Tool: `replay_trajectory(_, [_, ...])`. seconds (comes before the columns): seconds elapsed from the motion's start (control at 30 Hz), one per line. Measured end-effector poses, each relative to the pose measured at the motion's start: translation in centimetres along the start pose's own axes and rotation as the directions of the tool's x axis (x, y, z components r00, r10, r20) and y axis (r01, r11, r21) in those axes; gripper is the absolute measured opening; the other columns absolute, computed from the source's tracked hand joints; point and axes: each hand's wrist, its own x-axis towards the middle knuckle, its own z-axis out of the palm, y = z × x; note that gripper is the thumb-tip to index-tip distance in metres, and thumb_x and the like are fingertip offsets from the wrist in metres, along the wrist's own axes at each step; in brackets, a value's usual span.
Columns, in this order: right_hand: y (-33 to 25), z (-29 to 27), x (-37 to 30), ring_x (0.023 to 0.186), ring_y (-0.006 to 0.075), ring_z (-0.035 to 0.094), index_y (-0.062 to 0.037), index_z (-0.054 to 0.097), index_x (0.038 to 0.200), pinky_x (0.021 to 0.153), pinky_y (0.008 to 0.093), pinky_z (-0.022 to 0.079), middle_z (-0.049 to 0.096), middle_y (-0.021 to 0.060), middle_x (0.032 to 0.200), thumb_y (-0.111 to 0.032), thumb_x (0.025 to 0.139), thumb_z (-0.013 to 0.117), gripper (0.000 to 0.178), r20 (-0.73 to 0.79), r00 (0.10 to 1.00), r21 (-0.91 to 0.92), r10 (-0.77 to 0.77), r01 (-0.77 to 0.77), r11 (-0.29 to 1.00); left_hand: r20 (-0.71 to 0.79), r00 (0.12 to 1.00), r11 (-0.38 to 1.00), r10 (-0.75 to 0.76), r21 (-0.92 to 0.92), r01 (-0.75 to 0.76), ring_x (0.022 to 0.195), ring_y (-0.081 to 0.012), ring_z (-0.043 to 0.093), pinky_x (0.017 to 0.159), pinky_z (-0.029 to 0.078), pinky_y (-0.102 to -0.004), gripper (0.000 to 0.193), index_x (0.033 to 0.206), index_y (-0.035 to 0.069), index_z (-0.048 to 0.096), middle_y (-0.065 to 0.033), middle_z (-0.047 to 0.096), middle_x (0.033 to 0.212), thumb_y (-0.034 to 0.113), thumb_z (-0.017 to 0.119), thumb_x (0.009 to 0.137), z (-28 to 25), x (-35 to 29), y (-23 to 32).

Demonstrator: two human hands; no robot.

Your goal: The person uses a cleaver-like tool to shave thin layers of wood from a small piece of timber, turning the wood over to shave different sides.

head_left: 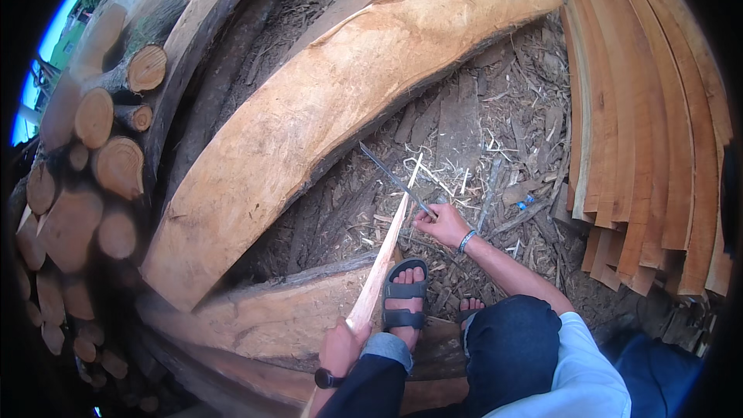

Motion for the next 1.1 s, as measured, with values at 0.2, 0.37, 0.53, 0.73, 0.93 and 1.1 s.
replay_trajectory(0.2, [1.0,0.4,0.4,0.069,0.0148,0.066,0.0011,0.072,0.089,0.065,0.0300,0.052,0.071,0.0092,0.076,-0.025,0.080,0.077,0.028,0.022,0.998,0.131,0.060,-0.062,0.989,-0.019,1.000,0.999,0.015,0.035,-0.014,0.078,-0.0471,0.066,0.067,0.053,-0.0527,0.067,0.099,-0.008,0.057,-0.0319,0.065,0.078,0.056,0.064,0.083,0.0,0.3,0.8])
replay_trajectory(0.37, [0.1,0.7,0.0,0.069,0.0142,0.067,0.0022,0.071,0.089,0.066,0.0295,0.053,0.071,0.0097,0.078,-0.021,0.081,0.076,0.025,0.023,0.999,0.117,0.024,-0.026,0.993,-0.004,1.000,0.998,0.011,0.057,-0.011,0.084,-0.0454,0.066,0.073,0.053,-0.0522,0.061,0.106,-0.007,0.055,-0.0299,0.065,0.085,0.051,0.062,0.086,0.3,0.2,0.9])
replay_trajectory(0.53, [0.0,0.5,0.0,0.070,0.0135,0.067,0.0023,0.070,0.091,0.067,0.0289,0.053,0.071,0.0096,0.078,-0.020,0.082,0.074,0.024,0.019,0.999,0.105,0.042,-0.044,0.994,-0.072,0.983,0.982,0.171,0.091,-0.164,0.092,-0.0432,0.065,0.079,0.052,-0.0513,0.052,0.113,-0.004,0.053,-0.0282,0.065,0.095,0.041,0.058,0.089,2.3,1.7,2.0])
replay_trajectory(0.73, [-0.4,0.8,0.0,0.069,0.0128,0.066,0.0006,0.068,0.086,0.066,0.0294,0.052,0.071,0.0086,0.077,-0.021,0.081,0.071,0.023,0.011,0.999,0.139,0.041,-0.043,0.989,-0.372,0.673,0.768,0.640,0.268,-0.582,0.101,-0.0406,0.064,0.087,0.051,-0.0502,0.042,0.122,0.000,0.050,-0.0261,0.064,0.107,0.030,0.054,0.093,11.4,7.2,6.0])
replay_trajectory(0.93, [-0.1,0.5,0.2,0.068,0.0130,0.064,-0.0007,0.068,0.083,0.065,0.0309,0.051,0.068,0.0073,0.074,-0.018,0.078,0.069,0.018,0.009,1.000,0.122,0.003,-0.005,0.992,-0.411,0.620,0.742,0.668,0.305,-0.598,0.115,-0.0364,0.059,0.099,0.046,-0.0482,0.039,0.134,0.007,0.045,-0.0211,0.059,0.124,0.013,0.046,0.096,15.7,9.5,7.8])
replay_trajectory(1.1, [0.6,0.0,0.4,0.068,0.0150,0.063,-0.0009,0.067,0.081,0.065,0.0336,0.051,0.067,0.0076,0.073,-0.018,0.078,0.069,0.018,-0.011,0.999,0.082,-0.052,0.053,0.995,-0.403,0.619,0.737,0.674,0.318,-0.596,0.117,-0.0360,0.058,0.101,0.045,-0.0480,0.041,0.136,0.008,0.044,-0.0202,0.058,0.127,0.011,0.045,0.096,15.8,9.5,7.9])
